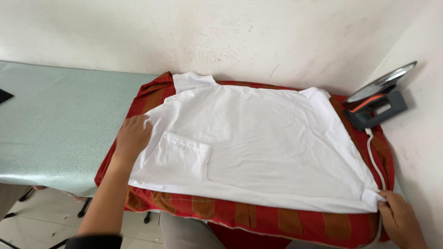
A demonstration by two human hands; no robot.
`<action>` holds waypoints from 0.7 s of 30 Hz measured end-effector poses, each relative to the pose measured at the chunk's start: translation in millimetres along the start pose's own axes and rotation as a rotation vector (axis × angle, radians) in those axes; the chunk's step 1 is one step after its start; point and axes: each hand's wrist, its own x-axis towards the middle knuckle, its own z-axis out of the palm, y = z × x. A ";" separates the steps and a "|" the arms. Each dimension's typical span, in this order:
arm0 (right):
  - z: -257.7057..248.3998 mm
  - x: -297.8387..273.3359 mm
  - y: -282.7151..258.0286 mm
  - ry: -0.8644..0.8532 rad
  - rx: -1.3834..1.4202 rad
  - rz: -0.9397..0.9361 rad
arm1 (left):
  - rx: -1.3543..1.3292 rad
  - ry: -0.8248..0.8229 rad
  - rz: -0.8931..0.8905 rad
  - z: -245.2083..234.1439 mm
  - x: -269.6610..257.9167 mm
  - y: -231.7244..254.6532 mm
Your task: Ironing a white t-shirt on a table and then folding it into a neat rectangle.
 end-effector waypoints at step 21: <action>29.3 55.0 210.0 0.035 -0.324 0.008 | 0.321 0.269 -0.233 132.4 242.1 18.0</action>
